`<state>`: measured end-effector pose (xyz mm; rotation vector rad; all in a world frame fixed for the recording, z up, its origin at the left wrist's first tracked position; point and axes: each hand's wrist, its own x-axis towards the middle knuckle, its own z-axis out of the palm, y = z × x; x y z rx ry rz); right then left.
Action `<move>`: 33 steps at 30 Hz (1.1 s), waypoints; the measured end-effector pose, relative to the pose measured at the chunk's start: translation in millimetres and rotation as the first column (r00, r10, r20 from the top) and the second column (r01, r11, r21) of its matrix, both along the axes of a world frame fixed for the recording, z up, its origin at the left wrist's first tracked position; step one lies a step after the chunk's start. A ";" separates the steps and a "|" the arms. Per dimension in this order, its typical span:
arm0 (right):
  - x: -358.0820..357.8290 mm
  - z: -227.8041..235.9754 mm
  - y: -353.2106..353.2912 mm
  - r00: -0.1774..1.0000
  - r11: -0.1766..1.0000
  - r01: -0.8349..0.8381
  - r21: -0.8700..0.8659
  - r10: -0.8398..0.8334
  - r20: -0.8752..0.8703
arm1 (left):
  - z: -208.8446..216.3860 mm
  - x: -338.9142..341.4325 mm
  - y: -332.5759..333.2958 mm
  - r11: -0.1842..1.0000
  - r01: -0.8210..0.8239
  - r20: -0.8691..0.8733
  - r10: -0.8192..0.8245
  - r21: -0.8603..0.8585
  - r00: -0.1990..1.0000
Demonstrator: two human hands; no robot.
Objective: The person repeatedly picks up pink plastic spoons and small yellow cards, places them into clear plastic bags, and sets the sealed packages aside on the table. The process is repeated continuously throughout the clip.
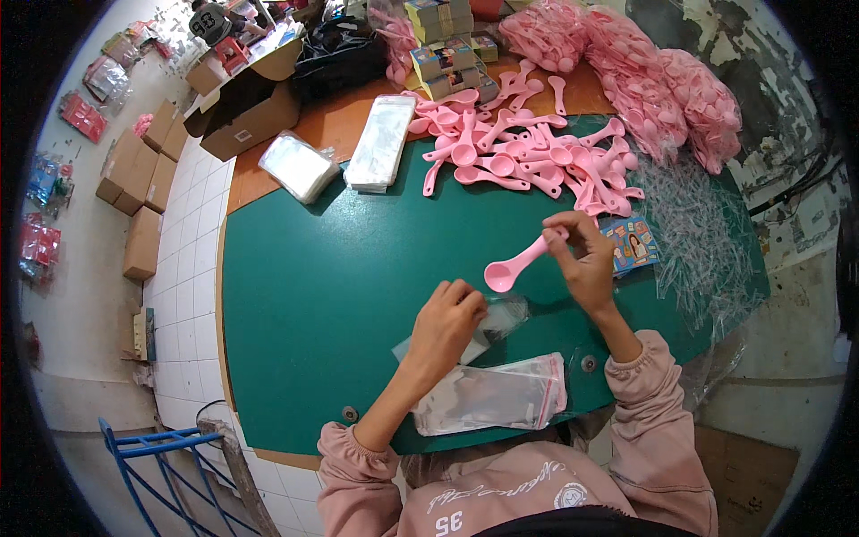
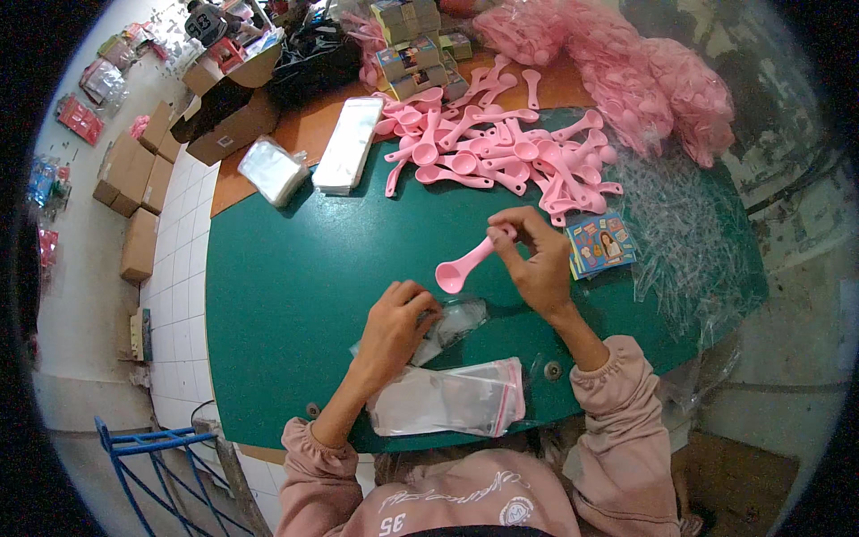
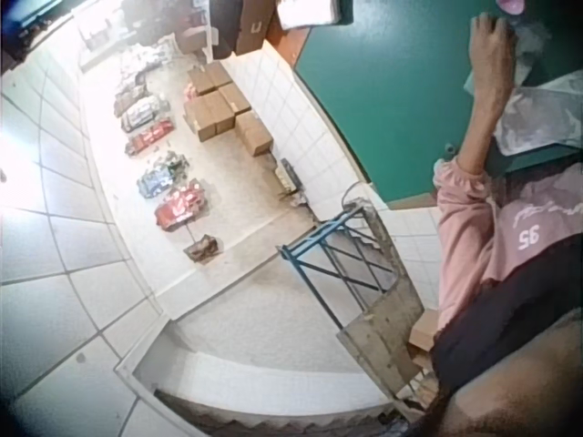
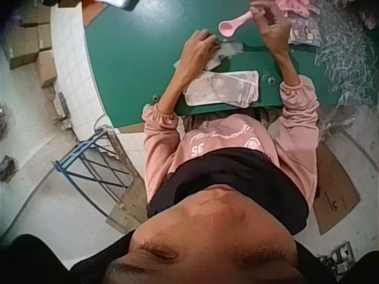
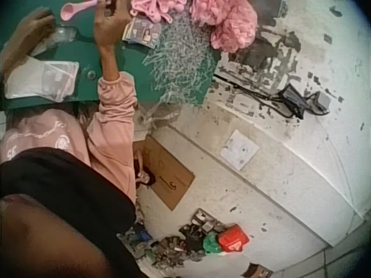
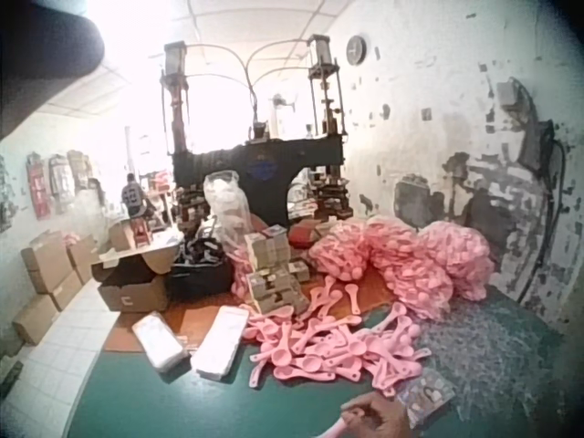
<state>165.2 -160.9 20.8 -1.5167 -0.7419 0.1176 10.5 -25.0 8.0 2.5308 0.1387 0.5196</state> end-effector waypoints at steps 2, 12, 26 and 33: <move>-2.8 2.6 2.0 0.970 0.988 0.035 -0.148 0.002 0.243 | -3.6 -3.3 -2.9 0.998 0.057 -0.157 -0.058 -0.010 0.986; -3.5 9.3 0.1 0.933 0.972 -0.012 -0.234 0.094 0.346 | 34.5 -11.9 22.5 0.594 0.243 -0.099 -0.483 -0.767 0.870; -13.3 18.5 2.0 0.995 0.992 0.005 0.126 0.008 -0.101 | 24.6 4.1 26.9 0.498 -0.166 -0.234 -0.076 -0.851 0.969; -17.8 13.5 5.8 0.991 0.995 -0.099 0.010 0.099 -0.087 | 21.7 7.5 23.6 0.352 -0.158 -0.201 -0.088 -0.922 0.976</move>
